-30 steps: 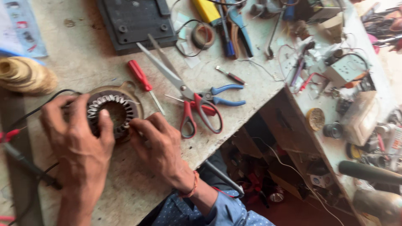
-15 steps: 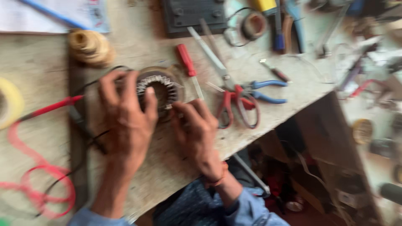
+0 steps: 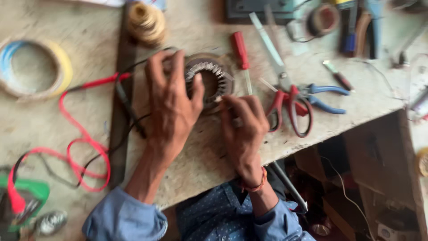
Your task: The person works on a circular electrical component, likely a motor stator, using a screwdriver to adjust internal windings and shears to trim small white insulating pieces. The person repeatedly places and adjusts these pieces into the slots of the component.
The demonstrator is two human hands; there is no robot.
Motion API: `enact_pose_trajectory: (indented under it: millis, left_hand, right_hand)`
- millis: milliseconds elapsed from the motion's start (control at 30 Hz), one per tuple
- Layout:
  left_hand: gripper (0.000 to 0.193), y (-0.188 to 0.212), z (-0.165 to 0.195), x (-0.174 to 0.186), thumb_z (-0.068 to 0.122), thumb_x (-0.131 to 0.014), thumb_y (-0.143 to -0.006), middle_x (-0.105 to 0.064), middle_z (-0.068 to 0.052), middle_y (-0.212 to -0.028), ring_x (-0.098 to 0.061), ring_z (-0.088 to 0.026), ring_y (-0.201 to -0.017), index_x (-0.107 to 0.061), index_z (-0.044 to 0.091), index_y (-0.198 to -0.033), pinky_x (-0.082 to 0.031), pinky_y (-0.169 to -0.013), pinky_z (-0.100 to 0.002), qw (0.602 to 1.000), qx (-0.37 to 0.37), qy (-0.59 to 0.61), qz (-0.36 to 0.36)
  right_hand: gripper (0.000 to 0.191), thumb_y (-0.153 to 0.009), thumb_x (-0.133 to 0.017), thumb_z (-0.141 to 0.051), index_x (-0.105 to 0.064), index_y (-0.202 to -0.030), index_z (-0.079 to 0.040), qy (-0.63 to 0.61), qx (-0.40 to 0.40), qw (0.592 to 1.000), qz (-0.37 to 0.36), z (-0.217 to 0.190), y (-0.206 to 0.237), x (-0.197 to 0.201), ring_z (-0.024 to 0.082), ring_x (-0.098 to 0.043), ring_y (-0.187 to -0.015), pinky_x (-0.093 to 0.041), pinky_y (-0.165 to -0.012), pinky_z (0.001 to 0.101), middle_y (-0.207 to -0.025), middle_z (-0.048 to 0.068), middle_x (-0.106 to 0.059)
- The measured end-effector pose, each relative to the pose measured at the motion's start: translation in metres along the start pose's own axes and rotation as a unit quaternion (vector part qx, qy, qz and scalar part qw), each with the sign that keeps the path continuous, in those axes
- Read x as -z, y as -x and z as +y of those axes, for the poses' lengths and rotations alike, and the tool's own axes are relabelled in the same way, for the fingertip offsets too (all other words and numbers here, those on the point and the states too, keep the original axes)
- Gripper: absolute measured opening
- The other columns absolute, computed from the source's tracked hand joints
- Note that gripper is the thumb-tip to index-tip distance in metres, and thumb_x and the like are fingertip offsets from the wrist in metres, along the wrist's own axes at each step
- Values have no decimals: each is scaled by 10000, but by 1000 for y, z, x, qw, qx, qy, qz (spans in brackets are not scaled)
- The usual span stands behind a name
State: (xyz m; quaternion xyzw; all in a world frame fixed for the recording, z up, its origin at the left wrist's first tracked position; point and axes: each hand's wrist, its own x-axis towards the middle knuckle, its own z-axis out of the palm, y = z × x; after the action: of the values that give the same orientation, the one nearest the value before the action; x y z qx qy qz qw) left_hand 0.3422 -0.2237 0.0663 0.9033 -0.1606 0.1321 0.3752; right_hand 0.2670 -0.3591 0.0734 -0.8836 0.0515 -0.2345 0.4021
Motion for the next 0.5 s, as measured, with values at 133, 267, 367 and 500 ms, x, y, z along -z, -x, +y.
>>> enact_pose_trajectory:
  millis: [133, 267, 367, 500]
  left_hand:
    - [540, 1, -7, -2, 141, -748, -993, -469, -228, -1302, -535, -374, -1195, -484, -59, -1420, -500, -1002, -478, 1000, 2, -24, 6]
    - [635, 2, -16, -7, 141, -783, -948, -474, -241, -1283, -524, -374, -1173, -447, -47, -1452, -498, -966, -475, 1000, 15, -7, 9]
    - [641, 3, -21, -9, 122, -803, -953, -475, -207, -1287, -513, -357, -1241, -420, -10, -1450, -485, -1043, -504, 1000, -3, -8, 19]
    - [723, 7, -23, -8, 90, -815, -897, -458, -200, -1365, -492, -361, -1292, -406, 32, -1489, -490, -1090, -505, 998, -12, 47, 41]
  right_hand:
    - [150, -936, -763, 14, -717, -1074, -25, 16, -7, 1000, 14, 1, 2, -3, 172, -662, -796, -524, -701, 305, -940, 84, -638]
    - [123, -952, -774, -1, -724, -1063, -25, 18, -18, 999, 24, 2, 4, -9, 163, -651, -773, -518, -696, 300, -926, 80, -638]
    - [129, -954, -766, -1, -718, -1071, -24, 15, -13, 1000, 17, 1, 5, -9, 170, -653, -799, -513, -714, 307, -936, 77, -647]
    - [127, -940, -780, -9, -723, -1053, -22, 19, -13, 999, 29, 3, 6, -10, 173, -640, -768, -506, -693, 311, -917, 84, -636]
